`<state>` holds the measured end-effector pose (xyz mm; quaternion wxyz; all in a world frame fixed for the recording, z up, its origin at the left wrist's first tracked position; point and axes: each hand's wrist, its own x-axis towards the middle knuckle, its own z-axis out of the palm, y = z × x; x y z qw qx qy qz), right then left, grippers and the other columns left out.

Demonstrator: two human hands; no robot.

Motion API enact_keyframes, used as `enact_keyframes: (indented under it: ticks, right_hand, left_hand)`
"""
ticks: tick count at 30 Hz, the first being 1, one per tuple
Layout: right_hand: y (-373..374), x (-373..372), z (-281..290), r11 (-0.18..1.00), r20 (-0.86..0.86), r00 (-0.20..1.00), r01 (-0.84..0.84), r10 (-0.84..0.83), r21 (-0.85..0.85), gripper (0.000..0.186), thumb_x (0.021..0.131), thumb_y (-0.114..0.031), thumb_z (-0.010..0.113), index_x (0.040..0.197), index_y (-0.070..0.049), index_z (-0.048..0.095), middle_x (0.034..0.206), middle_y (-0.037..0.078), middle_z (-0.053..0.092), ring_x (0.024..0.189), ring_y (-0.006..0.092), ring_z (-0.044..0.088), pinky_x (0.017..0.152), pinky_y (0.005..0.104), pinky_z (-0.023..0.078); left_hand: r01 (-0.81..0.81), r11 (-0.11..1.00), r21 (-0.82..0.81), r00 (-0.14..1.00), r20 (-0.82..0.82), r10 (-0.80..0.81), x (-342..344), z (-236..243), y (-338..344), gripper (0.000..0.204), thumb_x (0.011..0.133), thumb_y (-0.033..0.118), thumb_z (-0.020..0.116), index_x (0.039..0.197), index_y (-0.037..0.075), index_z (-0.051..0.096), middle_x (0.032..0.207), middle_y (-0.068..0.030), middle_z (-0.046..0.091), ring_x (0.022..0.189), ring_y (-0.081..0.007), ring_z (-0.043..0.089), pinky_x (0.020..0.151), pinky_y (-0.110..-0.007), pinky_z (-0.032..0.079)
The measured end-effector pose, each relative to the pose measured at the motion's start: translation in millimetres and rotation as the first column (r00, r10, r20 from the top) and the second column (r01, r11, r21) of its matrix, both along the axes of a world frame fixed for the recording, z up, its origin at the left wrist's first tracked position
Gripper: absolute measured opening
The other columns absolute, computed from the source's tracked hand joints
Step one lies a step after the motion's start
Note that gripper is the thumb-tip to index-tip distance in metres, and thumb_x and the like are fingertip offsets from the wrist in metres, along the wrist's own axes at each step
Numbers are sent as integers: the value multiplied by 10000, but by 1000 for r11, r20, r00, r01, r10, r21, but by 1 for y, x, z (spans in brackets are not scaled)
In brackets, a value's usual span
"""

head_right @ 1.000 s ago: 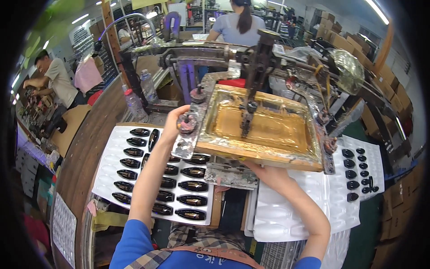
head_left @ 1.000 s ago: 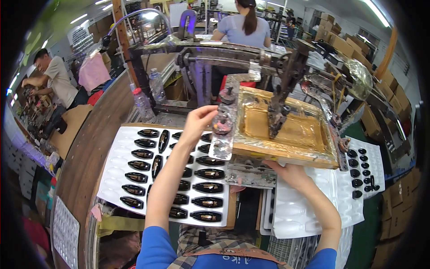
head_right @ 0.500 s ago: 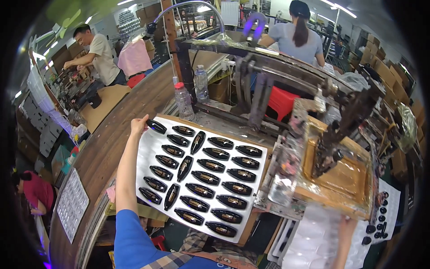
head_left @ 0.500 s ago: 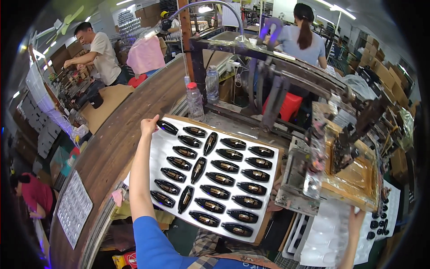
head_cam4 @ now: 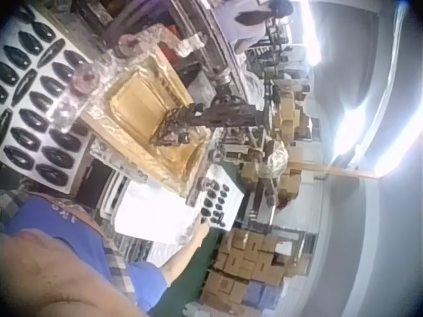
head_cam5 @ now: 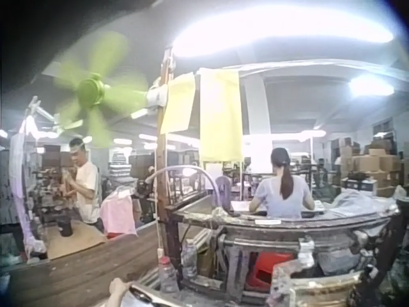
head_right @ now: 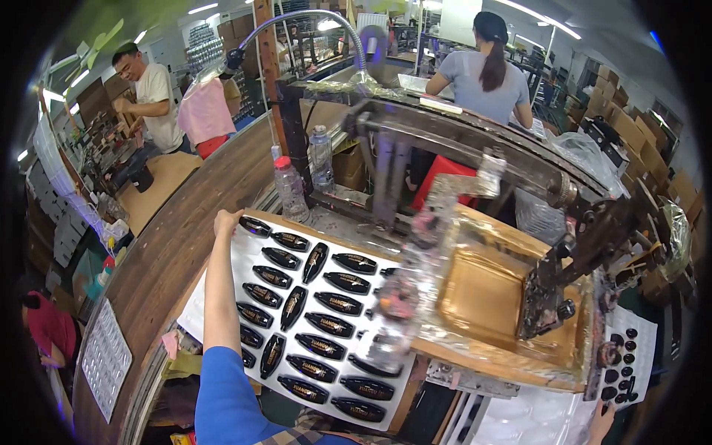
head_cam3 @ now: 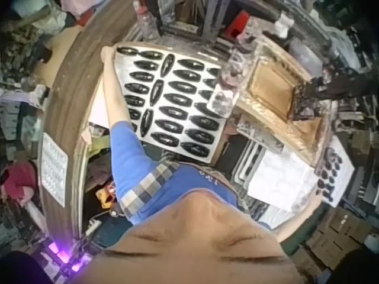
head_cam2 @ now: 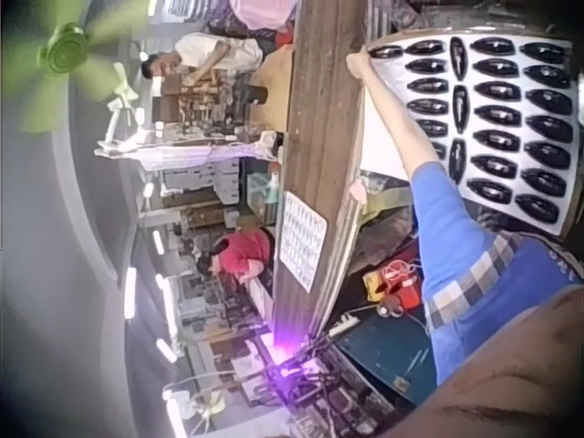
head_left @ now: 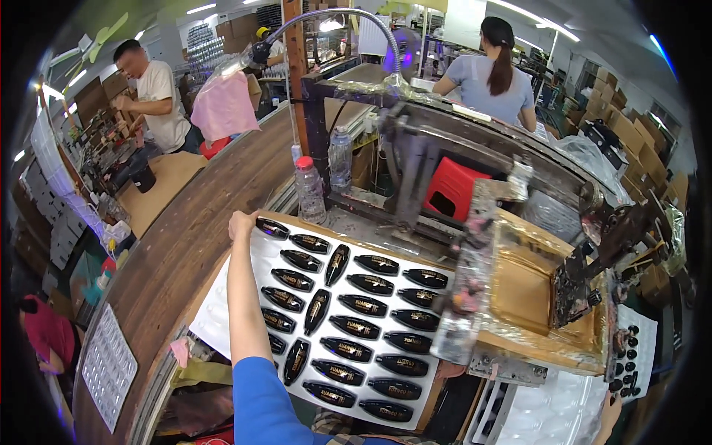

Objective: Printing designs onto black plastic parts using a manual screen printing press.

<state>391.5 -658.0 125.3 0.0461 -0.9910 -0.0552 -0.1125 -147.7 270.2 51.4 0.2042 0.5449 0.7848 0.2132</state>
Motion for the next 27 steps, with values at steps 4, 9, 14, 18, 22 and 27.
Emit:
enact_keyframes:
  ticks: [4,9,14,18,22,27]
  right_hand:
    - [-26,3,0,999,-42,999,-30,28,-31,462,854,-318,480,1122,58,482,1052,240,519,1024,356,467,874,365,365]
    - [-41,-2,-9,968,151,981,-148,119,201,387,894,-263,426,1118,48,487,1109,191,498,1044,301,464,885,334,360]
    - [74,-75,39,687,152,953,-294,261,664,336,873,-145,468,1195,-49,452,1180,67,469,937,128,497,742,236,436]
    - [192,-116,62,463,290,740,-625,606,629,428,799,-77,535,1209,-17,426,1263,87,402,1094,170,438,862,285,387]
    - [248,-147,70,337,198,628,-625,752,704,459,746,-129,625,1163,-21,468,1232,96,444,1082,205,459,886,301,369]
    - [281,-160,71,377,134,530,-737,837,561,387,732,-178,660,1066,-23,542,1133,97,521,1030,216,498,879,320,373]
  left_hand:
    - [-25,996,90,988,-150,38,19,0,-24,545,690,499,620,969,31,613,1006,-185,592,953,-316,569,783,-394,464]
    - [167,854,492,985,-118,-125,21,-4,-31,321,801,330,537,897,26,575,790,-199,603,792,-341,593,686,-424,451]
    - [623,312,718,396,55,-916,163,81,-182,168,807,137,565,910,8,596,789,-125,615,713,-198,592,655,-276,455]
    - [636,298,712,238,186,-953,180,72,-239,168,804,132,570,913,6,597,793,-114,615,716,-182,588,658,-269,454]
    - [621,331,711,104,343,-934,230,81,-300,168,801,124,577,916,4,598,797,-100,616,720,-162,582,662,-259,452]
    - [602,342,722,-93,489,-868,279,107,-333,169,796,115,586,920,1,600,803,-82,618,726,-136,575,666,-247,449]
